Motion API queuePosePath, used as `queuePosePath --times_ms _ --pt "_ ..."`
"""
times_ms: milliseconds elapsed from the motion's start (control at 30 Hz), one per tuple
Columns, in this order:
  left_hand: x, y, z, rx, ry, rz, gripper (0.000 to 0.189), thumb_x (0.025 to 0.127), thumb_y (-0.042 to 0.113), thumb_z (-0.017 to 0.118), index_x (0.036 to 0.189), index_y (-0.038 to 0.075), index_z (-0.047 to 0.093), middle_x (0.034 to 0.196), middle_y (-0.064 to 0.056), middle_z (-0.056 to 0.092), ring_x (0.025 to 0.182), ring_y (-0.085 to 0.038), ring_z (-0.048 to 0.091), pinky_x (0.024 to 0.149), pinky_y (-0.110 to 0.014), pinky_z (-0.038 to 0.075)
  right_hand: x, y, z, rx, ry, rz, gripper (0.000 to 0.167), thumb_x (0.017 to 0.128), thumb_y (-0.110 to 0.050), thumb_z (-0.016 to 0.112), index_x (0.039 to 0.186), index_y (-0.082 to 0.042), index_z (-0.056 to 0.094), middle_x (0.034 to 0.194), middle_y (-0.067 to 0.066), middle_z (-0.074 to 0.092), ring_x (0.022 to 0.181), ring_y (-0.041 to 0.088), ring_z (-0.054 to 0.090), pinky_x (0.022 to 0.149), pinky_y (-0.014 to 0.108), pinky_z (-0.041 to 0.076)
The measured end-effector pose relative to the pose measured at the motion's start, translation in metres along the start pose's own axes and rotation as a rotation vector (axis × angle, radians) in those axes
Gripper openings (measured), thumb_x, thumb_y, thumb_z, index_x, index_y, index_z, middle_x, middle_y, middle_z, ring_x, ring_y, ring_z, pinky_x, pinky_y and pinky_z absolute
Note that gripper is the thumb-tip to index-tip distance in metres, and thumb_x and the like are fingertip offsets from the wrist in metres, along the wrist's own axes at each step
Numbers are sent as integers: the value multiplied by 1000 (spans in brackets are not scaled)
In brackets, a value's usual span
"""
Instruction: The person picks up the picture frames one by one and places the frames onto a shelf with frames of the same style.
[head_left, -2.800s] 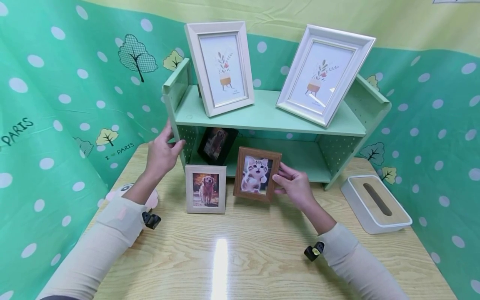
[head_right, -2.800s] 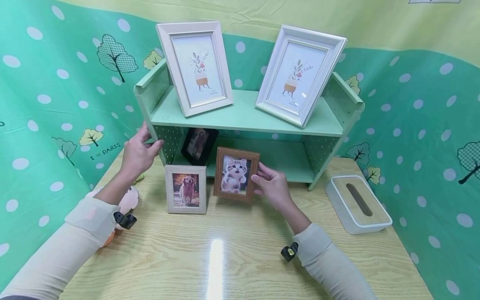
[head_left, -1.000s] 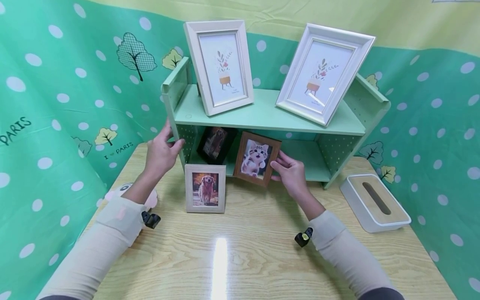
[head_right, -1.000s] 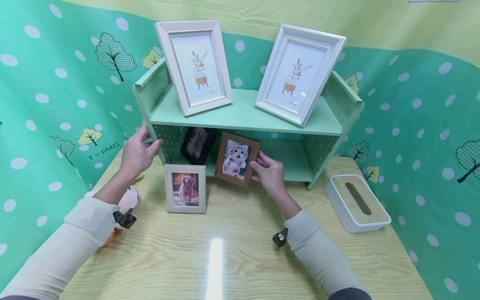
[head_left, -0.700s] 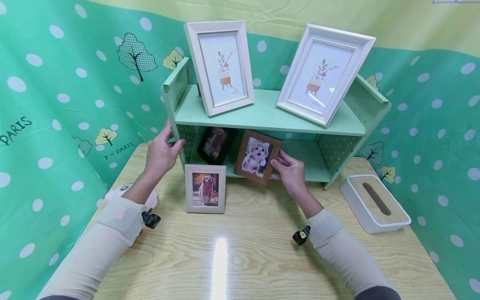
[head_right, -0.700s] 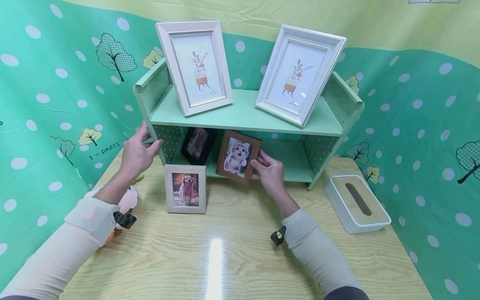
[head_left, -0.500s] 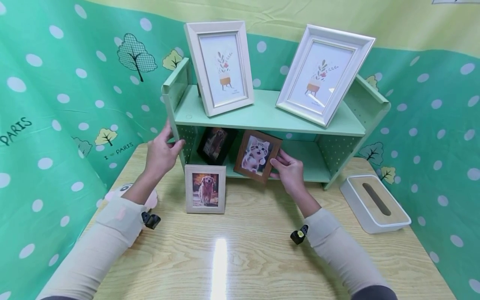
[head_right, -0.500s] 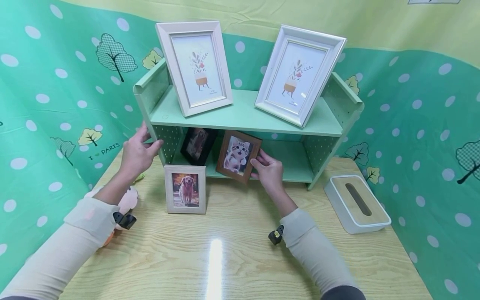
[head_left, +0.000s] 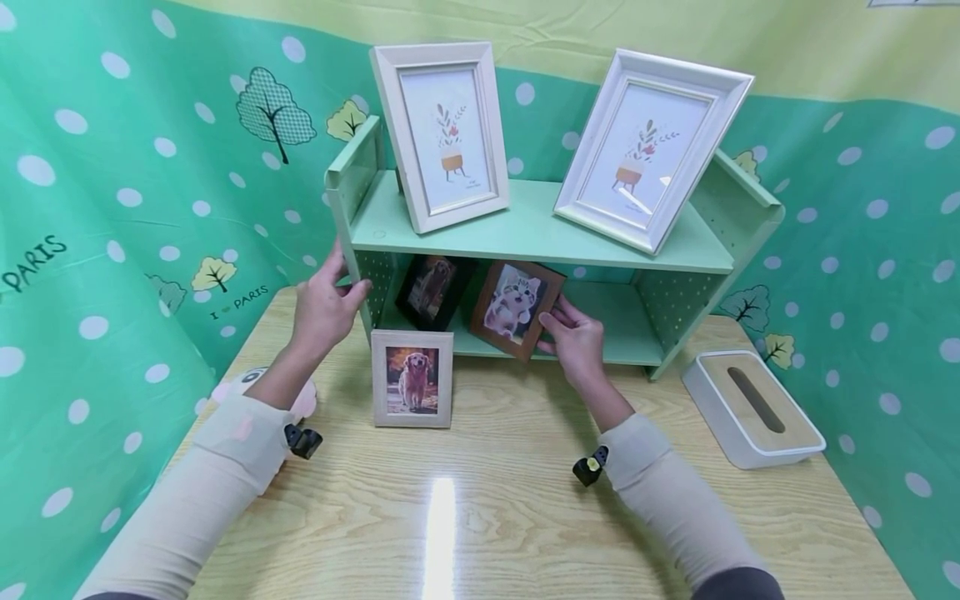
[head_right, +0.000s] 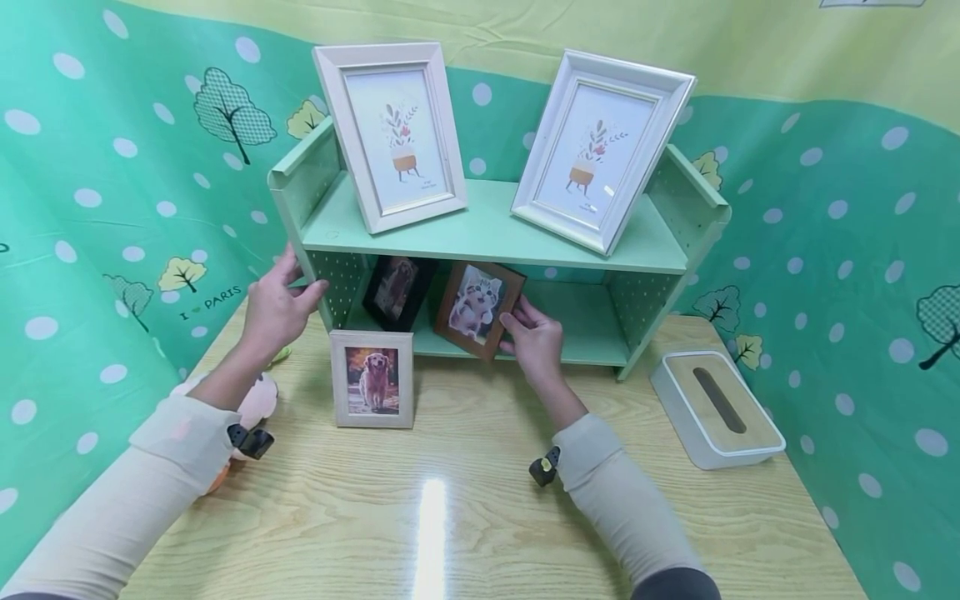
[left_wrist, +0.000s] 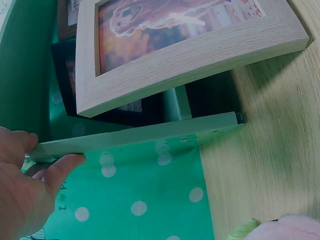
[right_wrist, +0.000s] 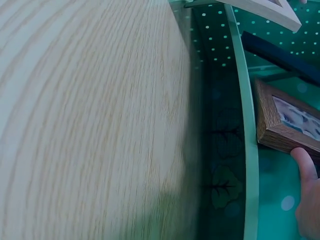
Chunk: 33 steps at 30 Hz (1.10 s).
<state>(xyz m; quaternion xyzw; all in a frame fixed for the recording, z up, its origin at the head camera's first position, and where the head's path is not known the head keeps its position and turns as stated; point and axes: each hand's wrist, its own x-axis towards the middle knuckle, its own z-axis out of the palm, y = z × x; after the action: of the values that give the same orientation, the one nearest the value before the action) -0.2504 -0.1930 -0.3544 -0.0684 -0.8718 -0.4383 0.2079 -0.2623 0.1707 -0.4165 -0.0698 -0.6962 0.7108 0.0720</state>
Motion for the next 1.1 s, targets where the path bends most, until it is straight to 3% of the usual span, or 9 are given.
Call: queuePosePath --times_ms 1100 --pt "-2 2 -1 -9 6 6 83 100 10 63 161 43 18 145 -28 56 125 -47 61 96 -55 60 2 4 17 54 95 -62 62 94 -11 74 150 -13 48 136 21 65 115 32 71 65 28 67"
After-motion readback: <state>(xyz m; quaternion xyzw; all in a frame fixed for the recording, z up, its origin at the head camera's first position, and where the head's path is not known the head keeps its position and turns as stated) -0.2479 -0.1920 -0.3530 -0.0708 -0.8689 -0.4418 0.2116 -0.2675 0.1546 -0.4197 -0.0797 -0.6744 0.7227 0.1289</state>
